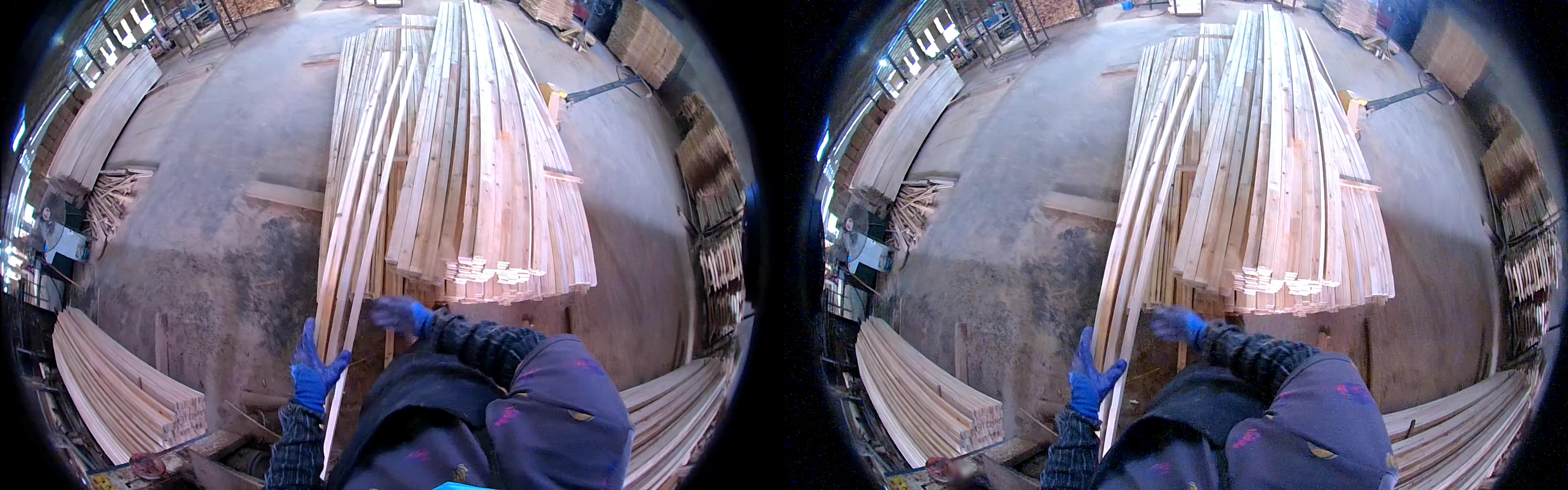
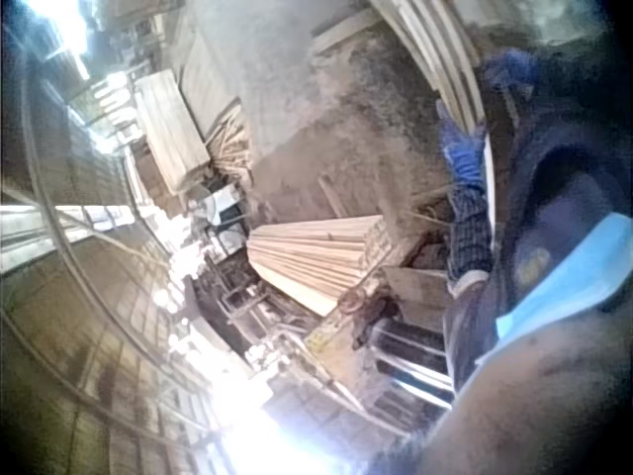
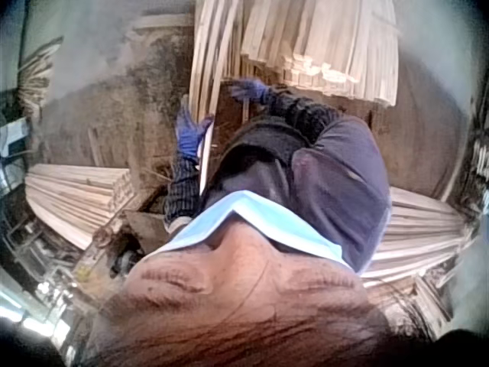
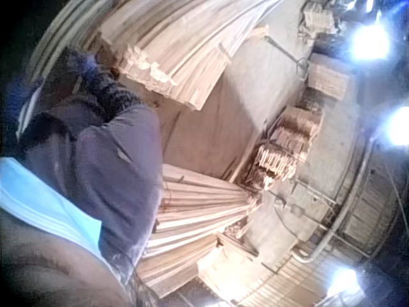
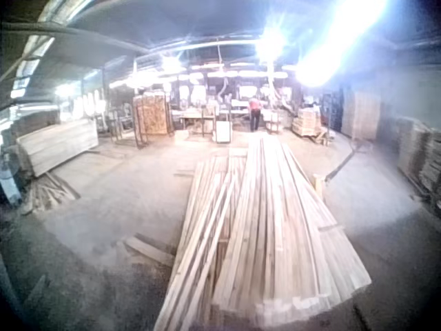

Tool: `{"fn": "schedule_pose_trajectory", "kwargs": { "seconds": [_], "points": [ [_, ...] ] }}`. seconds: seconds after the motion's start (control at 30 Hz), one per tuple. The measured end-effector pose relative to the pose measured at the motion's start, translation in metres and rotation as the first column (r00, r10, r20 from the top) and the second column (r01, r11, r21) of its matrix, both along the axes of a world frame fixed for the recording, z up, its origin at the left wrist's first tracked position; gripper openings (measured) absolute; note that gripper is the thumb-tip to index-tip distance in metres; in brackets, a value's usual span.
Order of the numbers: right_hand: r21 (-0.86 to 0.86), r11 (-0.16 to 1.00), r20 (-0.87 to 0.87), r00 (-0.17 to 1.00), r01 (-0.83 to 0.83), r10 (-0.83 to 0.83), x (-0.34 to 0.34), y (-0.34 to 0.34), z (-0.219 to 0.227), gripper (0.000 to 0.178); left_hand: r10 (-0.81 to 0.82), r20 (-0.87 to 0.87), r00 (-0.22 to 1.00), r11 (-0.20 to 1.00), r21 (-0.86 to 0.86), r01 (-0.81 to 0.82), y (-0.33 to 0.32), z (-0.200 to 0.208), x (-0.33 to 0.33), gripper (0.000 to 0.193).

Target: The person repeatedly picks up long, light-colored wooden planks from a pile and carries them to a nearby stack, placing them on top. The person wears blue gloves and a dark shirt while performing this repetitive task in a workshop environment.

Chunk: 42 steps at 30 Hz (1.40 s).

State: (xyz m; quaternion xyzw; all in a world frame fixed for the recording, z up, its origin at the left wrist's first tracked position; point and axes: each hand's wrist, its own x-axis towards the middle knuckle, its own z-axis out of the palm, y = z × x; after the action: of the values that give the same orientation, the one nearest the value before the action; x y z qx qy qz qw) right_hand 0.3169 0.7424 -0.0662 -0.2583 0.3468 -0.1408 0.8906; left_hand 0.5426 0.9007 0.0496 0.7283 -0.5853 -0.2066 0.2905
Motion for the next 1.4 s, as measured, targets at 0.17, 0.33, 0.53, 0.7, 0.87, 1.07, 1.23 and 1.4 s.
{"fn": "schedule_pose_trajectory", "kwargs": {
  "seconds": [0.17, 0.33, 0.53, 0.7, 0.87, 1.07, 1.23, 1.4],
  "points": [
    [-0.672, 0.631, -0.245, 0.688, 0.387, -0.683, -0.105, -0.093, -0.043, 0.061, -0.038, 0.101, 0.994, 0.995, 0.094, 0.028, -0.047, -0.007, -0.010, 0.108],
    [-0.732, 0.577, -0.424, 0.420, 0.363, -0.802, -0.187, -0.149, -0.023, 0.084, -0.026, 0.239, 0.971, 0.995, 0.095, 0.003, -0.097, -0.009, -0.032, 0.111],
    [-0.593, 0.757, -0.572, 0.518, 0.274, -0.636, -0.206, -0.209, -0.047, 0.086, 0.064, 0.259, 0.964, 0.995, 0.061, -0.082, -0.165, -0.019, -0.053, 0.107],
    [-0.599, 0.764, -0.539, 0.585, 0.240, -0.606, -0.196, -0.221, -0.047, 0.070, 0.179, 0.207, 0.962, 0.984, -0.015, -0.180, -0.189, -0.012, -0.060, 0.103],
    [-0.637, 0.750, -0.596, 0.502, 0.179, -0.626, -0.203, -0.218, -0.021, 0.074, 0.198, 0.396, 0.897, 0.968, -0.224, -0.115, -0.231, -0.005, -0.093, 0.086],
    [-0.621, 0.762, -0.549, 0.591, 0.185, -0.591, -0.221, -0.228, -0.038, 0.078, 0.060, -0.641, 0.765, 0.970, 0.217, 0.106, -0.264, -0.061, -0.254, 0.055],
    [-0.671, 0.725, -0.530, 0.582, 0.157, -0.617, -0.222, -0.231, -0.086, 0.091, 0.489, -0.871, -0.039, 0.860, 0.474, 0.191, -0.257, -0.225, -0.336, 0.044],
    [-0.595, 0.798, -0.666, 0.494, 0.100, -0.559, -0.211, -0.222, -0.047, 0.097, 0.621, -0.474, -0.624, 0.675, 0.728, 0.119, -0.285, -0.226, -0.371, 0.039]
  ]
}}
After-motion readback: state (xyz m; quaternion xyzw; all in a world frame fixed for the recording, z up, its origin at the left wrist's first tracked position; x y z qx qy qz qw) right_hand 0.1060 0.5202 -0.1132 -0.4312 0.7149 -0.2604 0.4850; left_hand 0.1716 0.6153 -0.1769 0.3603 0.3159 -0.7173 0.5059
